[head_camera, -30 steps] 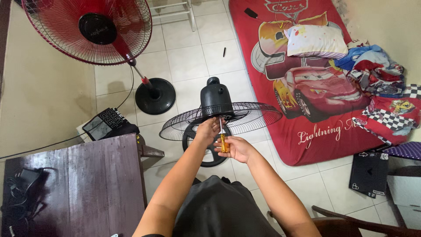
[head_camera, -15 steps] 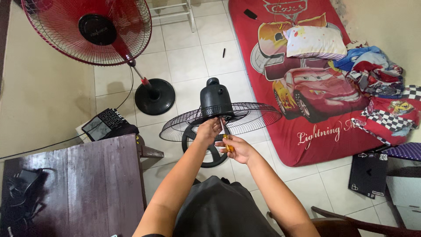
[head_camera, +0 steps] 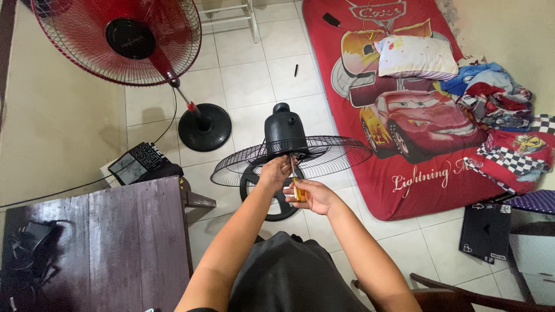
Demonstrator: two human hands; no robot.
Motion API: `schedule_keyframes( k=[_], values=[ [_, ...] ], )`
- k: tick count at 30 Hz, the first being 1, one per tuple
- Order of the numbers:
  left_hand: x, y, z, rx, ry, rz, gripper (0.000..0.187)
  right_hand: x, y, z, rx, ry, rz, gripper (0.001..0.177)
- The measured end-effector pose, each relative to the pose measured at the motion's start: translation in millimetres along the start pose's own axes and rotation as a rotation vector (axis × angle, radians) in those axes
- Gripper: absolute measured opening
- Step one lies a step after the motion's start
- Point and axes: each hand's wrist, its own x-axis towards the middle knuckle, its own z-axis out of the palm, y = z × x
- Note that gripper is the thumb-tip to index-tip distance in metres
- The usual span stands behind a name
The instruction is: The person uses a screwdriver to remove screws from the front grill of a standing electric fan. They detach the grill and place it on a nearby table, then continue to remove screws from the fan's motor housing.
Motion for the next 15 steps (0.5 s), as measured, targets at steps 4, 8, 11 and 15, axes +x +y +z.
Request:
schedule_keyframes(
  k=[4, 8, 11, 15],
  values=[
    [3.6, -1.1, -0.6, 0.023, 0.038, -0.018, 0.012, 8.4, 5.1, -5.4, 0.003, 0.060, -0.008, 0.019],
    [3.8, -0.9, -0.7, 0.026, 0.040, -0.011, 0.012, 13.5, 8.2, -7.0, -0.025, 0.132, 0.013, 0.019],
    [2.5, -0.5, 1.6, 0.029, 0.047, -0.011, 0.012, 12.0, 6.2, -7.7, 0.027, 0.104, 0.028, 0.036],
    [-0.3, 0.5, 4.2, 0.029, 0.044, -0.024, 0.012, 13.3, 2.6, -10.7, 0.076, 0.009, 0.081, 0.043]
  ],
)
